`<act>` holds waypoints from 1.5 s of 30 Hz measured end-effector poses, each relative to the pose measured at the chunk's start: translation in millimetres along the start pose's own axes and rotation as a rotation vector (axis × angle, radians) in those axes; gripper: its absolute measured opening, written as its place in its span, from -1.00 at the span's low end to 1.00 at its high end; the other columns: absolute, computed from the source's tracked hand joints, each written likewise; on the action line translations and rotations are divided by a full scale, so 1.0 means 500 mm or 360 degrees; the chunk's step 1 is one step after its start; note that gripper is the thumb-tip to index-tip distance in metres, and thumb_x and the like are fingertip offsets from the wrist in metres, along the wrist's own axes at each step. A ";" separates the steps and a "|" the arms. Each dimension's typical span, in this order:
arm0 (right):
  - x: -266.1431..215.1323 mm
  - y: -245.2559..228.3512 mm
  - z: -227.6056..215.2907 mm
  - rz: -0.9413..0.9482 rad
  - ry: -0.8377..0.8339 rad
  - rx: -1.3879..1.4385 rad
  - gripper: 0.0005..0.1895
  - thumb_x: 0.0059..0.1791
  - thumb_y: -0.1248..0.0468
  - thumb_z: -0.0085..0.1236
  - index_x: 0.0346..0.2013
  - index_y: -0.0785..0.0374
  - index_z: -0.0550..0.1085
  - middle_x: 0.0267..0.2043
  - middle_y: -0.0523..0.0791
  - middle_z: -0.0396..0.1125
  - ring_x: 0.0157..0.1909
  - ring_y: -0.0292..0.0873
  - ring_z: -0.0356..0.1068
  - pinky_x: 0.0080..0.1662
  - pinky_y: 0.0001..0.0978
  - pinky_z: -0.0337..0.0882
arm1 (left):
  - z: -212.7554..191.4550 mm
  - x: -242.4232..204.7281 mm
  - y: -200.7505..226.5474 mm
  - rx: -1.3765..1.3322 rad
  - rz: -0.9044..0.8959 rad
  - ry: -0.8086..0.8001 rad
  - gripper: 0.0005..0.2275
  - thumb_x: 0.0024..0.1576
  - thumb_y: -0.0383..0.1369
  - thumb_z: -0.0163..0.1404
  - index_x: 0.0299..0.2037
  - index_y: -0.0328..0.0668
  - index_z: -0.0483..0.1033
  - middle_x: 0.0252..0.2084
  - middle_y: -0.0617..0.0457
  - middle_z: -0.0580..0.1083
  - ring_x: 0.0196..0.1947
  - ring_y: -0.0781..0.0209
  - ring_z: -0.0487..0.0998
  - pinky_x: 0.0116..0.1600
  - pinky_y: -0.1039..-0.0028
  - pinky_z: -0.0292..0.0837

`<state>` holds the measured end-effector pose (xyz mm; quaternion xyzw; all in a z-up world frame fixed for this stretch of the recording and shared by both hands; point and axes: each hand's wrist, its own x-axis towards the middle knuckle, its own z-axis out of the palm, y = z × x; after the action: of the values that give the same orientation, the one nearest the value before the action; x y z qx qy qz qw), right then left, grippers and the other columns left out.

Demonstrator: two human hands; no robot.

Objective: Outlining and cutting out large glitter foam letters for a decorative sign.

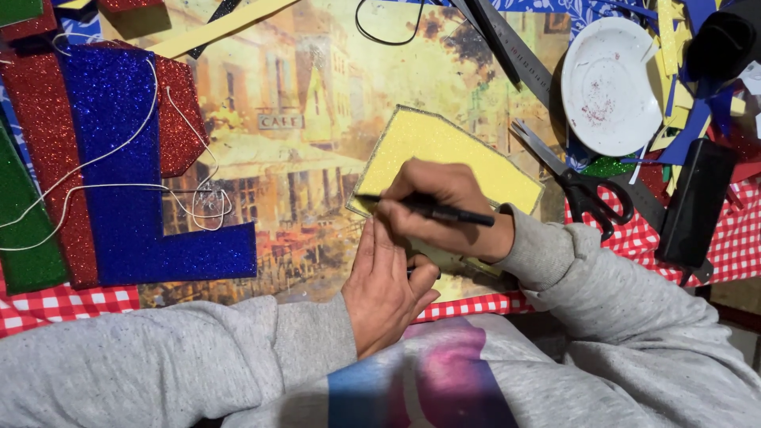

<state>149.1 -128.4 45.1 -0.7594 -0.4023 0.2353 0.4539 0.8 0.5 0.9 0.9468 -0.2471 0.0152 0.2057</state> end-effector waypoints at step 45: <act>-0.367 -0.165 0.083 -0.0083 0.1089 0.0439 -0.87 0.05 0.38 0.11 -0.24 0.46 0.51 -0.33 -0.04 0.43 -0.42 -0.30 0.32 -0.32 -0.48 0.34 | -0.111 -0.081 0.103 -0.1382 -0.0457 0.0605 -0.66 0.16 -0.41 0.17 -0.59 -0.30 0.29 -0.73 0.01 0.21 -0.68 0.40 0.10 -0.59 0.40 0.11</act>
<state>-17.6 -237.1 96.5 -0.7153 -0.2111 0.0082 0.6661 -55.1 0.5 66.2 0.7786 -0.0559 0.0548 0.6227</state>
